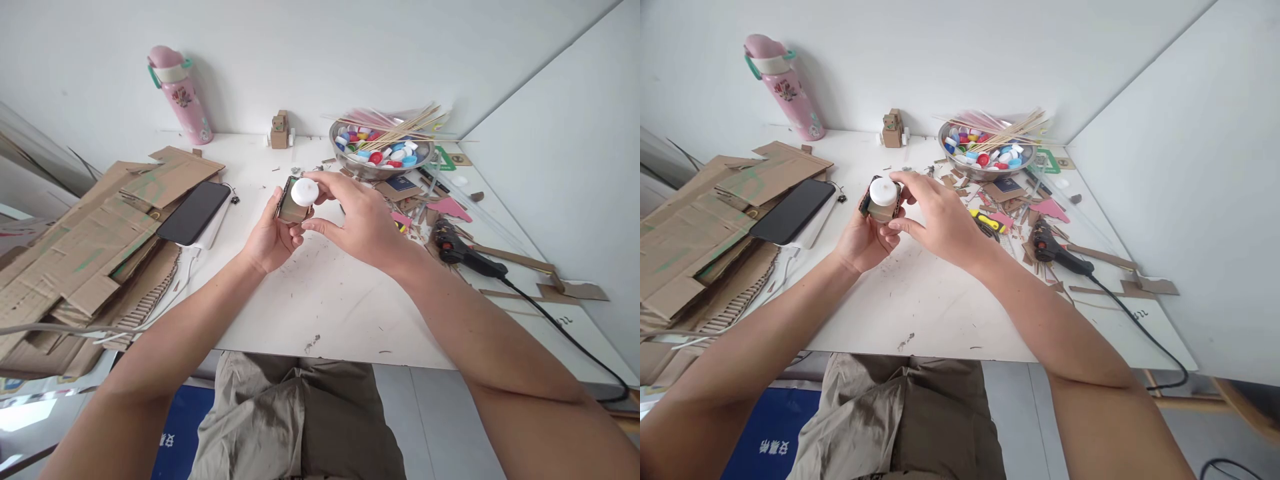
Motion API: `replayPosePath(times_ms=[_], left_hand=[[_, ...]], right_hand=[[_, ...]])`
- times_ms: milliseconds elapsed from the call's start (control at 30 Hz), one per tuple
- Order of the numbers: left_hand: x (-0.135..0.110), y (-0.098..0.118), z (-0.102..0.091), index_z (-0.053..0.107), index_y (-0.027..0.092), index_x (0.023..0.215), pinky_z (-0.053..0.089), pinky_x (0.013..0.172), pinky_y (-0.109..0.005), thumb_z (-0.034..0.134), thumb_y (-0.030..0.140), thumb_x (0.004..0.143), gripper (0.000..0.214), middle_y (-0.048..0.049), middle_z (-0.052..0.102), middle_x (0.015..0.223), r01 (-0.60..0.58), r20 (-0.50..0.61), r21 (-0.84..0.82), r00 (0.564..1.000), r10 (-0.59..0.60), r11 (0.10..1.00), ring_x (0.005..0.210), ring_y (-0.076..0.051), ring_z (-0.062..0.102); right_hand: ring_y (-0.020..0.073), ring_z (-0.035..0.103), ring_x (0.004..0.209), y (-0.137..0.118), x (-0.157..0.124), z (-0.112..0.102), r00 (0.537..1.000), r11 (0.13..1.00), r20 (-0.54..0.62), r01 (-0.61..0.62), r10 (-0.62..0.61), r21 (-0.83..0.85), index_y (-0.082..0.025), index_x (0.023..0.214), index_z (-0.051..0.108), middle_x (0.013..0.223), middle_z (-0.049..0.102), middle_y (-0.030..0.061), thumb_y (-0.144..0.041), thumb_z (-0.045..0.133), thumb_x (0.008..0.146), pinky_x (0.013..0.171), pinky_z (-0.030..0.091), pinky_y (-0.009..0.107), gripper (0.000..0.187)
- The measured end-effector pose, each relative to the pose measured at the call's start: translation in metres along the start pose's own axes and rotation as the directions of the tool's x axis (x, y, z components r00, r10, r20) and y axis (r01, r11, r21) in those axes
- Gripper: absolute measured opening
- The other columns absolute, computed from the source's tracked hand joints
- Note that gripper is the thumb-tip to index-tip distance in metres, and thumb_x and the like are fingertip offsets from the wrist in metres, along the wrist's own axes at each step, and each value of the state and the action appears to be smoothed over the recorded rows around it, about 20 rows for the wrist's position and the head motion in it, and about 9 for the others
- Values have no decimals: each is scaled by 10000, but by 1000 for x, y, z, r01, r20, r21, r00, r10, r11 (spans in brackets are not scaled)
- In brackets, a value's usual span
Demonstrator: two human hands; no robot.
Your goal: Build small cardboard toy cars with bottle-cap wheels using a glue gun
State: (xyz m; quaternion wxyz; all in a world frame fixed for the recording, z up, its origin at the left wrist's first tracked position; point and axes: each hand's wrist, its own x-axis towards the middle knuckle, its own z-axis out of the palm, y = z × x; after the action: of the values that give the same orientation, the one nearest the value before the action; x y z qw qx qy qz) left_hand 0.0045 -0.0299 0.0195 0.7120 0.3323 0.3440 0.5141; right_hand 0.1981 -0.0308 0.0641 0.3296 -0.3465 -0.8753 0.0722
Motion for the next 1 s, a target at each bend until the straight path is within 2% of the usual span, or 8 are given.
replayPosePath(times_ms=[333,433,567,667,733,867,933,1000], left_hand=[[7,-2,-9,776,237,900,613,558,-248,835,769,902,535,-12,738,755,-79,-2,109,997,80,991,591,-126,672],[11,-1,-14,784,237,885,651,656,-274,958,726,784,529,-16,759,772,-168,58,163,985,161,972,708,-165,745],[15,-3,-20,812,229,980,684,848,-377,1063,701,604,653,-52,828,921,-273,128,234,960,249,933,875,-237,805],[18,-8,-25,804,197,1026,656,891,-383,1065,629,639,637,-85,835,1047,-280,105,316,960,260,906,971,-253,799],[20,-11,-29,801,181,1066,637,903,-367,1031,570,712,574,-98,829,1120,-266,85,406,964,253,875,1022,-250,777],[23,-10,-38,810,167,1224,596,802,-318,941,554,821,574,-95,818,1148,-257,88,613,962,259,747,893,-205,713],[24,-6,-41,807,172,1274,575,755,-310,960,599,785,667,-90,815,1136,-277,141,673,958,248,686,833,-195,688],[25,0,-44,796,181,1315,591,798,-323,1010,652,695,808,-107,810,1215,-298,237,660,954,186,689,892,-220,726]], right_hand=[[376,733,1205,8,0,5,1000,1000,8,-30,30,-9,-252,1463,681,1355,777,142,-403,776,1010,1063,592,550,487],[379,731,1259,17,0,8,997,998,50,-67,66,12,-262,1444,692,1395,774,138,-308,807,964,1083,597,562,496],[375,723,1333,29,-5,14,981,992,152,-124,120,14,-304,1538,644,1486,743,123,-255,880,890,1131,608,608,691],[393,677,1446,33,-9,21,978,994,182,-97,104,-45,-322,1604,605,1587,682,132,-225,884,888,1201,580,668,775],[407,657,1486,34,-10,27,978,993,194,-64,83,-103,-295,1611,612,1622,658,154,-191,854,910,1241,560,676,749],[420,640,1521,36,-10,35,973,990,222,-35,66,-138,-217,1648,591,1653,647,200,-210,735,1000,1284,533,670,663],[417,604,1569,39,-11,36,970,994,238,-31,55,-104,-199,1688,545,1707,606,205,-224,683,1020,1303,516,676,683],[407,551,1624,42,-12,35,963,998,264,-36,50,-58,-185,1722,500,1760,550,204,-236,652,1020,1327,496,670,720]])
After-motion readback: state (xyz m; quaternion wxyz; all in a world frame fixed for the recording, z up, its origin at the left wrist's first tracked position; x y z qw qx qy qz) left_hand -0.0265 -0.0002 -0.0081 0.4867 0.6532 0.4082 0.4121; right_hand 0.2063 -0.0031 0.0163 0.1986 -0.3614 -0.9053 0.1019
